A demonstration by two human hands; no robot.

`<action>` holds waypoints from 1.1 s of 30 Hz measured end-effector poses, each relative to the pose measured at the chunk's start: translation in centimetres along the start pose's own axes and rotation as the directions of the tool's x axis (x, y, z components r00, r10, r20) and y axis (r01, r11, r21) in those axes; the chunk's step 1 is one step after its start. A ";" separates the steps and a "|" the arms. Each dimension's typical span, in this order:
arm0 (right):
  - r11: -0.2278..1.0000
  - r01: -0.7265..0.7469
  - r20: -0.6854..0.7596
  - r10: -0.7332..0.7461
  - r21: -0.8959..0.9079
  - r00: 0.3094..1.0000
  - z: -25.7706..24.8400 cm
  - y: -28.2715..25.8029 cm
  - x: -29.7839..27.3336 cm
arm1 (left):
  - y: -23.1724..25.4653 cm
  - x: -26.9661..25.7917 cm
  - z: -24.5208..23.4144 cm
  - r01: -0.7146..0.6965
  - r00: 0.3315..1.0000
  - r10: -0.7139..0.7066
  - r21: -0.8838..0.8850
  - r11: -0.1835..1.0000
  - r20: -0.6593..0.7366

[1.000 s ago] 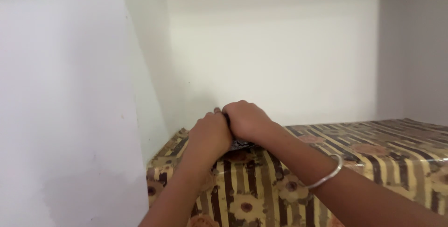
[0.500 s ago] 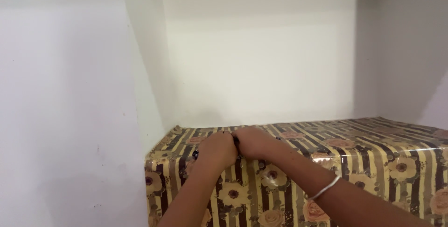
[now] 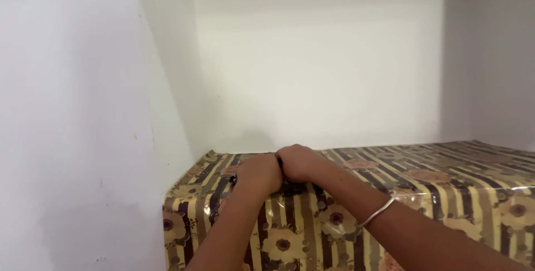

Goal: The person uses a small patterned cloth to wipe the top surface of a wall-mounted shelf. They repeatedly rub the same area along the front edge and top of the shelf, moving the cloth back and forth across the floral-patterned surface.

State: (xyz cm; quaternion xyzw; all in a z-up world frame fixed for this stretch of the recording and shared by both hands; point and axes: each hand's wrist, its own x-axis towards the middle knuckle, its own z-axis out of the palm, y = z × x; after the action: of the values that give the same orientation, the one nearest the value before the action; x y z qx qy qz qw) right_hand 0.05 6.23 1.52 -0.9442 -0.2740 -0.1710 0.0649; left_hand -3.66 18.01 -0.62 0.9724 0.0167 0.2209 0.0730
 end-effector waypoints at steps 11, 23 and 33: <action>0.999 -0.001 0.094 0.006 -0.050 0.996 1.5 1.6 6.1 | -0.8 5.0 0.4 0.026 0.985 -0.043 0.105 0.994 0.166; 0.995 -0.068 0.205 0.082 -0.075 0.975 0.8 0.5 8.3 | -2.2 10.1 2.5 0.104 0.962 -0.122 0.085 0.991 0.244; 0.993 -0.045 0.058 0.052 -0.113 0.997 0.9 -0.2 9.4 | -2.3 8.8 1.7 0.099 0.995 -0.100 0.033 0.995 0.017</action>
State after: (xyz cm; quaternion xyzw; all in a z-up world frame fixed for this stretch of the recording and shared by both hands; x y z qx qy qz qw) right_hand 7.65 11.27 4.04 -0.9575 -0.2427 -0.1555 0.0076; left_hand 5.04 20.60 1.26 0.9734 0.0679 0.2079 0.0686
